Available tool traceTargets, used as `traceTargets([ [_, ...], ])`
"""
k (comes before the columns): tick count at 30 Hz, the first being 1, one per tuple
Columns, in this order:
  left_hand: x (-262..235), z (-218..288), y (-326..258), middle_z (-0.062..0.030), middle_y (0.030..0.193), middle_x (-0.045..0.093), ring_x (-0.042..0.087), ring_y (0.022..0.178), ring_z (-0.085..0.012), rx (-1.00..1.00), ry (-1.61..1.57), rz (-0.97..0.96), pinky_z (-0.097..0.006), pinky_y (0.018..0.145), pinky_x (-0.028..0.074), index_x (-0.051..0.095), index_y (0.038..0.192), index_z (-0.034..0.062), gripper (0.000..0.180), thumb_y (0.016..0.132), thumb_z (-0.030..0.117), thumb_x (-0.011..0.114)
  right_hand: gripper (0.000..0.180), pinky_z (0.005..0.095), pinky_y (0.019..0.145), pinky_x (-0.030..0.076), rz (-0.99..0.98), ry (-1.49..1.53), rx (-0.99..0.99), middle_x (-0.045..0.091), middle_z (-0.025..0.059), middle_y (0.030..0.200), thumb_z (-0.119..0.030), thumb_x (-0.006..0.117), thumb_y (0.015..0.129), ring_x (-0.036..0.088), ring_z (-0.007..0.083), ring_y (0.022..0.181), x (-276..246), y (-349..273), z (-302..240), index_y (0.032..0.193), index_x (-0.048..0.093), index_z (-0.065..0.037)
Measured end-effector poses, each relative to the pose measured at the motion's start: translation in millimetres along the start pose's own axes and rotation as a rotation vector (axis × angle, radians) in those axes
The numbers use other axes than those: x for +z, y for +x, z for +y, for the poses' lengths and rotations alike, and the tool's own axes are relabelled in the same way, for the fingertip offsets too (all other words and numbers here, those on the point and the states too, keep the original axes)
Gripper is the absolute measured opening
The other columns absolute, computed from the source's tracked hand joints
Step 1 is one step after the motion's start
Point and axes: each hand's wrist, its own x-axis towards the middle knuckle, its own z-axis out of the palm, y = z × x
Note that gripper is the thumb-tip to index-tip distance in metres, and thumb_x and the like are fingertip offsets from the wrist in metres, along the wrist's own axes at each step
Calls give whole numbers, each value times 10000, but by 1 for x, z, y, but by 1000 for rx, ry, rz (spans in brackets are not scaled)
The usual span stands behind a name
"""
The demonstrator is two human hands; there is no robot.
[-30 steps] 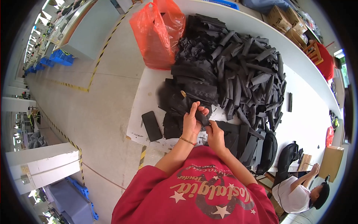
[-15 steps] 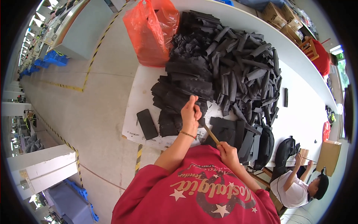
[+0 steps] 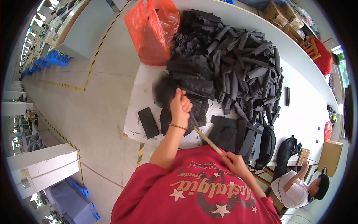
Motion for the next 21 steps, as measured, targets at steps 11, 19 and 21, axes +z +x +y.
traceTargets([
  [11, 11, -74, -35, -26, 696, 551, 507, 544, -123, -331, -106, 107, -256, 513, 417, 569, 927, 50, 232, 969, 277, 545, 137, 224, 491, 320, 417, 706, -99, 512, -51, 695, -126, 688, 879, 398, 44, 574, 12, 120, -27, 943, 646, -13],
  [19, 42, -53, -87, -6, 574, 491, 492, 471, -93, -367, 854, -626, -249, 442, 375, 524, 887, 23, 298, 1010, 280, 438, 123, 224, 598, 364, 612, 401, -305, 484, -35, 727, -60, 667, 872, 432, 51, 660, -16, 144, -38, 790, 622, 19],
  [21, 43, -64, -98, -9, 561, 486, 488, 457, -96, -338, 816, -536, -256, 433, 370, 504, 846, 30, 316, 1017, 280, 412, 123, 227, 577, 348, 743, 442, -268, 483, -20, 685, -81, 652, 882, 423, 57, 634, -28, 146, -52, 791, 631, -2],
])
